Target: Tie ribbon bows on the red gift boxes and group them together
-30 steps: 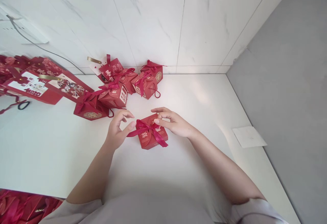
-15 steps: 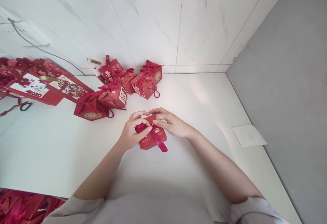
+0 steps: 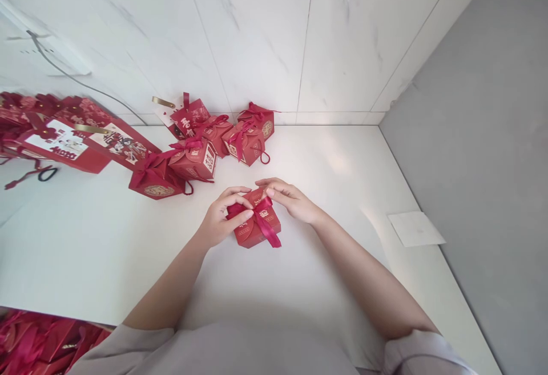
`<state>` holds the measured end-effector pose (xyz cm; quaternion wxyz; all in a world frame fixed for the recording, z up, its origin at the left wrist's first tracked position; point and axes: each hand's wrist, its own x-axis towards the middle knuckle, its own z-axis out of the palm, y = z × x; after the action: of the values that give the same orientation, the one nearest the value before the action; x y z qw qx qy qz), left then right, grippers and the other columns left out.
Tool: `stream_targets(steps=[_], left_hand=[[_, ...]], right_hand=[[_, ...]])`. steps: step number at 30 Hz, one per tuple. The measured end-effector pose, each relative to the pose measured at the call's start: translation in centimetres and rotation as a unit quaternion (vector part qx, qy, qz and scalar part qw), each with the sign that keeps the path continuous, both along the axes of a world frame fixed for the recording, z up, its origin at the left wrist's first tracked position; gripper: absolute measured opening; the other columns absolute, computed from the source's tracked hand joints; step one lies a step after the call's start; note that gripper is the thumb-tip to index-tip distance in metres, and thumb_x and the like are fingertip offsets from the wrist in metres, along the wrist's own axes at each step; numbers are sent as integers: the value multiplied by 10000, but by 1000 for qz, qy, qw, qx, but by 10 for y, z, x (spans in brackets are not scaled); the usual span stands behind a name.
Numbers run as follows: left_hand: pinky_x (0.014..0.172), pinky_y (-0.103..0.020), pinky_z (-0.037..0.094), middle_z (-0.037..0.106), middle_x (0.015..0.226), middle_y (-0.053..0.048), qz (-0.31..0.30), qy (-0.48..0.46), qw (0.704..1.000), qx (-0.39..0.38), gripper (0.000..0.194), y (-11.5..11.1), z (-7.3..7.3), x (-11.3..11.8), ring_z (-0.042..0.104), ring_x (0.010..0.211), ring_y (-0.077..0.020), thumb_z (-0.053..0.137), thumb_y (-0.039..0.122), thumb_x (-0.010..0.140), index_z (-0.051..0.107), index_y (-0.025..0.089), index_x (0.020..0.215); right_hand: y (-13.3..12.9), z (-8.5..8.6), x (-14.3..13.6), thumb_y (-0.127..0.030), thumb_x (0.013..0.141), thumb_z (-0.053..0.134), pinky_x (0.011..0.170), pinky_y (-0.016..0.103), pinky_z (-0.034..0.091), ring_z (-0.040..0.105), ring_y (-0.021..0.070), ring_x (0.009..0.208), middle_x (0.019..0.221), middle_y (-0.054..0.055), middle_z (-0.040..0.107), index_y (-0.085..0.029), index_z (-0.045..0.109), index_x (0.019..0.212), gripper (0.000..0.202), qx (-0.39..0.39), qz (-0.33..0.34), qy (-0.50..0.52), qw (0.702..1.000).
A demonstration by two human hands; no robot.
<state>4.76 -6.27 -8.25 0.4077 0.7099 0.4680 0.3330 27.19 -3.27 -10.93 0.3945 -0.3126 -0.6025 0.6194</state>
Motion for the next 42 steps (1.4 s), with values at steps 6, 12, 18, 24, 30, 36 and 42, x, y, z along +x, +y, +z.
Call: stream_targets(steps=[6,12,18,24,30,36,42], left_hand=[[981,-382,441,574,1268,-94,39,-88,993,-64,252,8,-1,-23,534,1207,-255,518,436,918,573,194,876],[1080,-455,369,559,1325,-68,5,8,995,-100,306,11,4,-35,517,1249,-253,668,468,814,514,226,920],[1051,-452,413,509,1397,-45,-30,122,982,-142,368,11,16,-51,496,1270,-311,642,558,795,615,207,689],[1016,-410,444,576,1344,-36,-23,122,980,-155,346,11,14,-52,542,1224,-295,636,557,797,655,221,715],[801,-329,497,694,1007,-51,205,93,974,11,264,16,6,-49,650,909,-208,584,473,853,597,212,886],[480,-267,436,637,575,-2,85,83,968,-220,562,-2,33,-50,605,495,-180,382,653,902,565,224,1216],[913,-399,528,634,1262,-112,147,-7,980,-133,701,0,50,-52,641,1111,-238,343,656,923,202,311,1516]], right_hand=[[3,-24,-1,-527,966,432,995,444,452,530,245,1238,1345,58,569,-262,610,1074,337,-80,-59,72,992],[-1,-42,-9,-584,932,455,1113,477,335,478,268,1309,1407,84,524,-252,571,1230,461,-61,-9,100,993],[-2,-34,7,-596,601,827,1189,506,139,113,284,1501,1626,72,161,-365,166,1527,1161,4,157,63,986],[-5,-34,10,-378,592,898,1183,440,213,133,257,1499,1642,73,54,-375,20,1539,1292,-10,194,-17,981],[-3,-39,6,-598,614,811,1169,448,246,263,268,1457,1608,70,215,-348,159,1530,1151,-56,154,71,984],[7,-52,12,-650,908,417,841,352,507,666,187,854,952,57,694,-230,588,1082,486,-160,75,126,976],[-1,-43,11,-669,843,524,1030,456,409,596,259,1190,1207,127,679,-211,554,1198,580,-147,176,119,966]])
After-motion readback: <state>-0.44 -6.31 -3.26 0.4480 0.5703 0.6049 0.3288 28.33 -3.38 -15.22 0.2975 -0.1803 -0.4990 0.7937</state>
